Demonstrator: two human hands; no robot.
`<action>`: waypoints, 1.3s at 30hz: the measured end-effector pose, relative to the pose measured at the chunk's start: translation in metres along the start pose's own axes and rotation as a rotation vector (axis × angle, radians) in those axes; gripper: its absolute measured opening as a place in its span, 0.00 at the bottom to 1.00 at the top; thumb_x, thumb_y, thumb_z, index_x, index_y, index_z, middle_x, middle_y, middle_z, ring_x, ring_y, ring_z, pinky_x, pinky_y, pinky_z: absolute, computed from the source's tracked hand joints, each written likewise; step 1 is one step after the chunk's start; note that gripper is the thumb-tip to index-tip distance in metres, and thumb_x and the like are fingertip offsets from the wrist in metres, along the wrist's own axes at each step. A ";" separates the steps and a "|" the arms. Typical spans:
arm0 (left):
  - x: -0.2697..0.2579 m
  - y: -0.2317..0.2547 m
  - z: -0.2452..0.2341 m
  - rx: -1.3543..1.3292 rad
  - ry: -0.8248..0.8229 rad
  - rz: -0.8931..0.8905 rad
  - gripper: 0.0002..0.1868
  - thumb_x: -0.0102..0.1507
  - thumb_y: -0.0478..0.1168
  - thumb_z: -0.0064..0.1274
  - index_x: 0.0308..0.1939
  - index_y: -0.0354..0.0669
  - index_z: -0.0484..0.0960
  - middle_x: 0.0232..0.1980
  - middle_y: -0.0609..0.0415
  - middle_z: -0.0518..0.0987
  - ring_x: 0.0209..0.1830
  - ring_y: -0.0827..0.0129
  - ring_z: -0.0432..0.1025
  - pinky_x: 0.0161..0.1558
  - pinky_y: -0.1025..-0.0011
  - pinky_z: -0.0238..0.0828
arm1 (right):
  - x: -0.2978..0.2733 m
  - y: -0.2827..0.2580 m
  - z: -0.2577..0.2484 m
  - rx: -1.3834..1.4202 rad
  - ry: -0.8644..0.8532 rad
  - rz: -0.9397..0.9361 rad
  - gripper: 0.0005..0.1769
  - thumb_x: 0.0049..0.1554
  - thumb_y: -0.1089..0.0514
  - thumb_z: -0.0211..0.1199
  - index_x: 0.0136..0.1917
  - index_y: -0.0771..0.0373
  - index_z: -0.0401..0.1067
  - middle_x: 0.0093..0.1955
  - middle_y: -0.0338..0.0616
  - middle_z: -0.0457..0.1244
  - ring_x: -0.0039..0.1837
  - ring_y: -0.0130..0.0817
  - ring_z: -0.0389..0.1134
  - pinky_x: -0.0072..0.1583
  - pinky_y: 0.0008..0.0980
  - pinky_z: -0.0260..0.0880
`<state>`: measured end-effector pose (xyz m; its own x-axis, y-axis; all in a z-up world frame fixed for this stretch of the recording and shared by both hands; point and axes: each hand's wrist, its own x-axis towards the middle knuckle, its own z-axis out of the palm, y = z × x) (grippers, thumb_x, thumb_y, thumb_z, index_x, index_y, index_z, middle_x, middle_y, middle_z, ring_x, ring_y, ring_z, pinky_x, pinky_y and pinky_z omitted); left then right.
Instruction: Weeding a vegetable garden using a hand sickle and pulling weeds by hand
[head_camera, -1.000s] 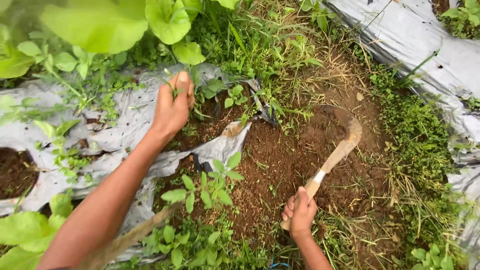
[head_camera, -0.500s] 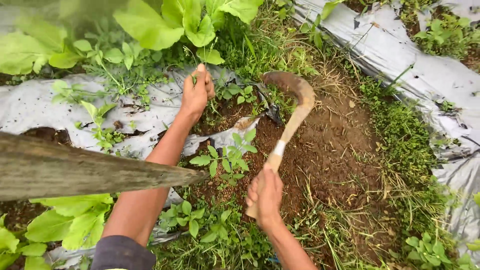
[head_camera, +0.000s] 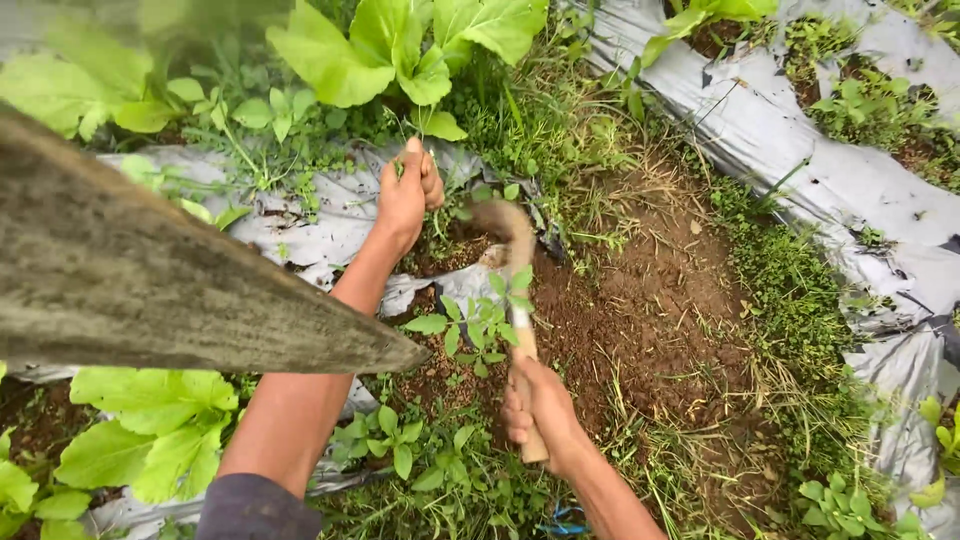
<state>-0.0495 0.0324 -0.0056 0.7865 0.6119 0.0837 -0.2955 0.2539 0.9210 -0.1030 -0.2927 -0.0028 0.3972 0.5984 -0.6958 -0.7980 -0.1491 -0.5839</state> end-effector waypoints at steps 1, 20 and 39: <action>0.002 -0.001 0.000 -0.001 0.004 -0.001 0.23 0.74 0.56 0.32 0.28 0.51 0.62 0.20 0.64 0.53 0.18 0.75 0.44 0.24 0.71 0.44 | 0.002 0.005 -0.004 -0.003 0.000 0.004 0.19 0.68 0.48 0.54 0.40 0.61 0.62 0.25 0.35 0.57 0.21 0.23 0.51 0.22 0.24 0.54; -0.016 0.064 0.008 2.114 -0.859 0.017 0.41 0.56 0.62 0.61 0.70 0.52 0.71 0.62 0.46 0.70 0.55 0.59 0.68 0.51 0.58 0.79 | 0.036 0.071 -0.112 0.297 0.488 -0.316 0.18 0.71 0.46 0.48 0.40 0.52 0.57 0.26 0.31 0.53 0.24 0.22 0.49 0.24 0.26 0.51; 0.067 -0.109 0.044 1.831 -0.933 0.198 0.13 0.67 0.26 0.50 0.55 0.38 0.75 0.46 0.48 0.70 0.46 0.59 0.69 0.45 0.61 0.80 | 0.042 0.074 -0.113 0.332 0.476 -0.361 0.20 0.69 0.46 0.52 0.37 0.52 0.61 0.24 0.32 0.55 0.22 0.23 0.50 0.21 0.27 0.53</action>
<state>0.0590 0.0128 -0.0834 0.9724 -0.1014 -0.2099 -0.0912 -0.9942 0.0576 -0.0944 -0.3672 -0.1224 0.7598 0.1424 -0.6344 -0.6448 0.2897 -0.7073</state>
